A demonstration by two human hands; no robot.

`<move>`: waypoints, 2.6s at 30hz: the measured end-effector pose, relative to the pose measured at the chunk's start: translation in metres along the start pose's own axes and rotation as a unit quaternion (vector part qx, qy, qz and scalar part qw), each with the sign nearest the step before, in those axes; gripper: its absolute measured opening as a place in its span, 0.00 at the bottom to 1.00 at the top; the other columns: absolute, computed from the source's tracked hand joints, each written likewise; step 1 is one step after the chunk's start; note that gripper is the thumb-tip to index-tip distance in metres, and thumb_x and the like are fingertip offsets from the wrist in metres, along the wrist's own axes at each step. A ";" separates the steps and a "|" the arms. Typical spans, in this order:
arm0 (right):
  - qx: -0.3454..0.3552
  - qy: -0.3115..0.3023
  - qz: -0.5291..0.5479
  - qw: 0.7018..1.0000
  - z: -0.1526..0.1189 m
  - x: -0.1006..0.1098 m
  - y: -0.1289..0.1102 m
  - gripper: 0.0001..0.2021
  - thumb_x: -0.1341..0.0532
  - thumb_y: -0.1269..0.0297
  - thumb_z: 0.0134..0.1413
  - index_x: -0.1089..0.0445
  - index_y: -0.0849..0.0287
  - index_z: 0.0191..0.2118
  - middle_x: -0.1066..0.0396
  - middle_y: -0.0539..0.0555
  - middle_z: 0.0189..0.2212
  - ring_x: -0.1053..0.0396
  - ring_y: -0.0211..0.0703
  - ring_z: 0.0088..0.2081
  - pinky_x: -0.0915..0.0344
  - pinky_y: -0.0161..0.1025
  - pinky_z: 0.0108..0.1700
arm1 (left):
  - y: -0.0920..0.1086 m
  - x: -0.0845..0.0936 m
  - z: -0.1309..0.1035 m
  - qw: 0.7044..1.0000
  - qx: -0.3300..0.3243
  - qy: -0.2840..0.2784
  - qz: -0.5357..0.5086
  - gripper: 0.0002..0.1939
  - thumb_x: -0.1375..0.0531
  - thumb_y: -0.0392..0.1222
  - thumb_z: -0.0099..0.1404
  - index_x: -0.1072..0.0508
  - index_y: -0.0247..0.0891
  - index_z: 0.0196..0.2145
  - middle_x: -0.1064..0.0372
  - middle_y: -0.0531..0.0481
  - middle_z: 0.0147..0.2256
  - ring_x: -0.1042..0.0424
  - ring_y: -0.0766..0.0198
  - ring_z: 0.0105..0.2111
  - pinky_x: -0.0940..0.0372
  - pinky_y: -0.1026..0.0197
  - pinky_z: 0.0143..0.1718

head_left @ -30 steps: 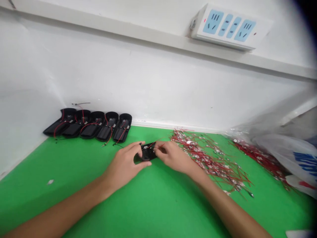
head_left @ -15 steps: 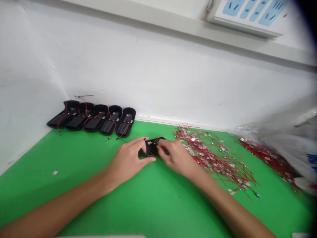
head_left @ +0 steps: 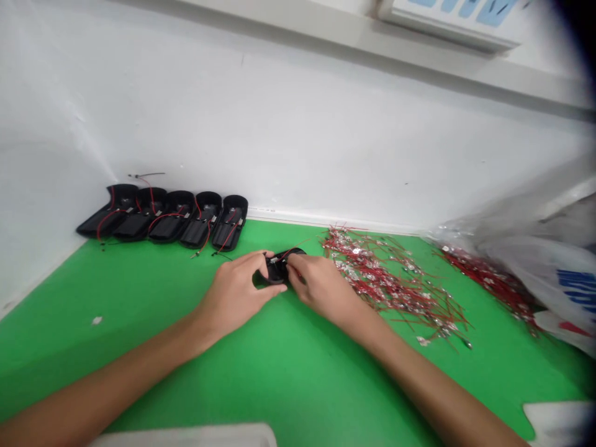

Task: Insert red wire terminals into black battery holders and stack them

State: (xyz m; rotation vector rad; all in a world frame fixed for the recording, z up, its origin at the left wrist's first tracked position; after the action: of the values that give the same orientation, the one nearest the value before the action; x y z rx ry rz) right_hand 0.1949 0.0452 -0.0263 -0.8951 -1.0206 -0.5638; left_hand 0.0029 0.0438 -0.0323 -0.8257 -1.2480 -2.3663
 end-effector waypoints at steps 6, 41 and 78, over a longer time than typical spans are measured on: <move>-0.007 -0.012 -0.036 0.999 0.000 -0.001 -0.002 0.07 0.46 0.74 0.66 0.34 0.60 0.36 0.29 0.55 0.31 0.39 0.39 0.28 0.49 0.37 0.32 | 0.000 0.001 0.000 1.000 0.005 -0.003 -0.008 0.17 0.27 0.39 0.55 0.34 0.42 0.28 0.21 0.47 0.48 0.22 0.51 0.49 0.29 0.52 0.49; -0.058 0.098 0.140 0.984 -0.003 0.005 0.011 0.07 0.38 0.76 0.59 0.24 0.60 0.40 0.23 0.53 0.32 0.29 0.42 0.31 0.35 0.37 0.36 | -0.006 0.005 0.002 0.999 0.031 -0.006 0.015 0.19 0.27 0.39 0.55 0.37 0.42 0.28 0.22 0.47 0.48 0.22 0.50 0.48 0.28 0.50 0.49; -0.037 0.044 0.072 0.996 -0.011 0.013 0.003 0.11 0.49 0.67 0.68 0.35 0.58 0.33 0.32 0.50 0.25 0.35 0.41 0.26 0.45 0.36 0.30 | 0.009 0.001 -0.006 0.995 -0.072 -0.006 0.069 0.18 0.26 0.36 0.55 0.33 0.40 0.30 0.21 0.44 0.45 0.21 0.50 0.46 0.26 0.53 0.47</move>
State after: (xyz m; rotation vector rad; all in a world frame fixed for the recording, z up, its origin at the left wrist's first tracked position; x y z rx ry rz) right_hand 0.2087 0.0378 -0.0180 -0.9912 -0.8531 -0.5174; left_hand 0.0047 0.0339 -0.0288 -0.9385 -0.9998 -2.3627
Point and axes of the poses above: each hand's wrist, its own z-axis towards the middle knuckle, its own x-axis out of the back of the hand, y = z × x, the point moved 1 cm from there along z, towards the middle knuckle
